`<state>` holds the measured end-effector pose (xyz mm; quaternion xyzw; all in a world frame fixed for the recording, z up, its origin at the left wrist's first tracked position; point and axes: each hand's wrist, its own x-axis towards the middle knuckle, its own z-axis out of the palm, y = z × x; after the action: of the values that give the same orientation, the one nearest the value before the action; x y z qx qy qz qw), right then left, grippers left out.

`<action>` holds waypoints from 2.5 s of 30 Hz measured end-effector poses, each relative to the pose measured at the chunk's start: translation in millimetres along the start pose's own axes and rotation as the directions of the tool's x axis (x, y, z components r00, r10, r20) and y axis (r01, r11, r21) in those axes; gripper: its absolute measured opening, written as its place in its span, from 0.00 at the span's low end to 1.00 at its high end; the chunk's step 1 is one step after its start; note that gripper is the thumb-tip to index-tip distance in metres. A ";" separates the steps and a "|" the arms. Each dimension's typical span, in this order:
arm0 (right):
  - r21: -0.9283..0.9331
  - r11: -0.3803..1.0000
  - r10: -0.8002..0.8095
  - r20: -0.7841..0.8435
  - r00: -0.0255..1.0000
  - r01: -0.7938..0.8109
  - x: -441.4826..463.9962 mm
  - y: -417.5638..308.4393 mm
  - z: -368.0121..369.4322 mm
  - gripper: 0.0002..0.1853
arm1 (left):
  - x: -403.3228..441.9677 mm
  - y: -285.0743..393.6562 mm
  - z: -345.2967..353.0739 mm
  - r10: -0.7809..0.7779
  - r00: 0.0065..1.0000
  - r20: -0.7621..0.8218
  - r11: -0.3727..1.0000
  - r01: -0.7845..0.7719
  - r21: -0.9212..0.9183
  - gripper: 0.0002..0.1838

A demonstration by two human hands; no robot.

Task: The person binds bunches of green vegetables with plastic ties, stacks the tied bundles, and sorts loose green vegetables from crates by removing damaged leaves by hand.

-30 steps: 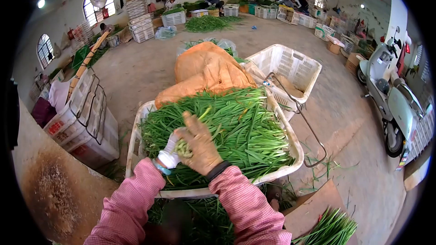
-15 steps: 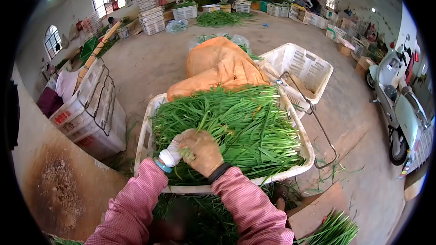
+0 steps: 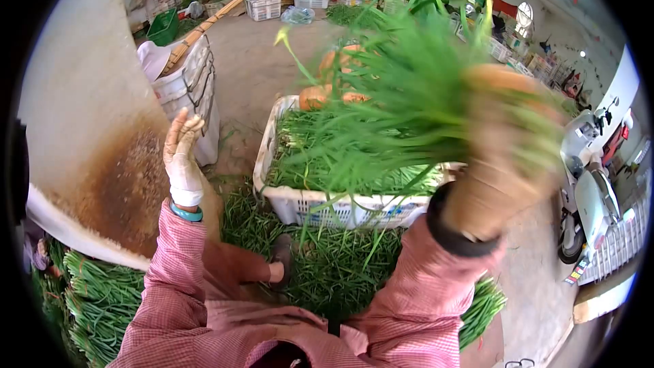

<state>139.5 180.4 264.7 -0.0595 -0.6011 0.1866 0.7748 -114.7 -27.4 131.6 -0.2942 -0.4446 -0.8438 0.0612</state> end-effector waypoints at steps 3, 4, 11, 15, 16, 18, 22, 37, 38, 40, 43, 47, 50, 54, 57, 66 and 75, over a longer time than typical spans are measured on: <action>0.143 0.725 0.428 0.673 0.604 -0.673 -64.7 -11.5 11.9 0.11 | -21.9 46.5 5.8 0.026 0.998 0.064 1.000 -0.025 -0.017 0.23; -0.027 0.796 0.460 0.678 0.574 -0.605 -70.9 -13.6 10.9 0.11 | -24.3 54.0 6.9 0.043 0.997 0.070 0.999 -0.041 -0.034 0.23; -0.036 0.778 0.427 0.763 0.485 -0.627 -94.6 -52.8 31.0 0.09 | -93.9 75.8 37.7 0.079 0.721 0.689 0.906 -0.340 0.252 0.72; -0.107 0.813 0.331 0.894 0.303 -0.573 -121.8 -86.9 47.2 0.11 | -169.2 -5.4 69.6 -0.199 0.837 0.509 0.958 0.276 -0.081 0.54; -0.193 0.845 0.364 0.891 0.271 -0.499 -128.8 -90.5 54.4 0.11 | -177.0 -9.3 72.7 -0.301 0.835 0.460 0.838 0.462 -0.291 0.47; -0.286 0.816 0.377 0.922 0.086 -0.502 -131.6 -98.7 71.5 0.22 | -178.8 -2.1 64.9 -0.314 0.909 0.273 0.803 0.408 -0.435 0.38; 0.126 0.970 -0.117 0.992 0.053 -0.210 -154.6 -100.9 127.3 0.60 | -144.3 -8.1 7.1 -0.562 0.826 0.029 0.626 0.448 -0.639 0.23; 0.019 0.114 0.867 0.486 0.109 -0.993 -289.2 -19.4 1.3 0.24 | -154.4 -45.4 -0.1 -0.679 0.465 0.568 0.582 0.813 0.030 0.37; 0.056 0.163 0.908 0.381 0.172 -0.985 -299.9 -6.0 -4.2 0.22 | -170.7 -50.5 -2.5 -0.669 0.330 0.666 0.565 0.809 0.166 0.37; 0.212 0.003 0.978 0.202 0.047 -0.977 -311.5 11.4 -12.4 0.20 | -221.0 -66.2 -19.1 -0.730 0.216 0.649 0.502 0.813 0.294 0.32; 0.192 -0.207 0.977 -0.011 -0.213 -0.959 -339.9 23.0 -22.3 0.17 | -254.1 -53.9 -18.5 -0.898 -0.060 0.436 0.073 0.957 0.282 0.28; 0.155 -0.185 0.968 0.199 -0.153 -0.970 -366.7 40.9 -33.1 0.17 | -251.2 -75.8 -26.2 -0.931 -0.134 0.339 0.036 0.892 0.450 0.20; 0.052 -0.330 0.895 0.336 -0.295 -0.943 -372.4 79.3 -39.6 0.57 | -204.7 -58.0 -34.1 -0.853 -0.181 0.490 0.112 0.852 0.511 0.15; 0.063 -0.484 0.855 0.245 -0.456 -0.873 -282.2 52.3 -42.1 0.51 | -145.7 7.0 -64.4 -0.776 -0.362 0.517 0.112 0.727 0.678 0.31; 0.275 -0.524 0.800 0.486 -0.354 -0.806 -308.0 64.1 -49.7 0.23 | -156.2 33.7 -114.2 -0.720 -0.418 0.553 0.167 0.670 0.723 0.32; 0.113 -0.109 0.987 0.127 -0.094 -0.988 -350.1 104.2 -98.7 0.20 | -236.1 90.8 -162.0 -0.777 -0.274 0.567 0.066 0.859 0.507 0.30; -0.449 -0.067 0.707 0.609 -0.360 -0.891 -321.0 -7.4 -114.6 0.16 | -245.1 89.2 -170.6 -0.852 -0.235 0.468 0.035 0.866 0.498 0.23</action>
<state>183.7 72.9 -55.8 -0.3027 -0.5781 0.7553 0.0612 43.3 -253.6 -13.3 -0.1836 -0.4936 -0.4605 -0.7146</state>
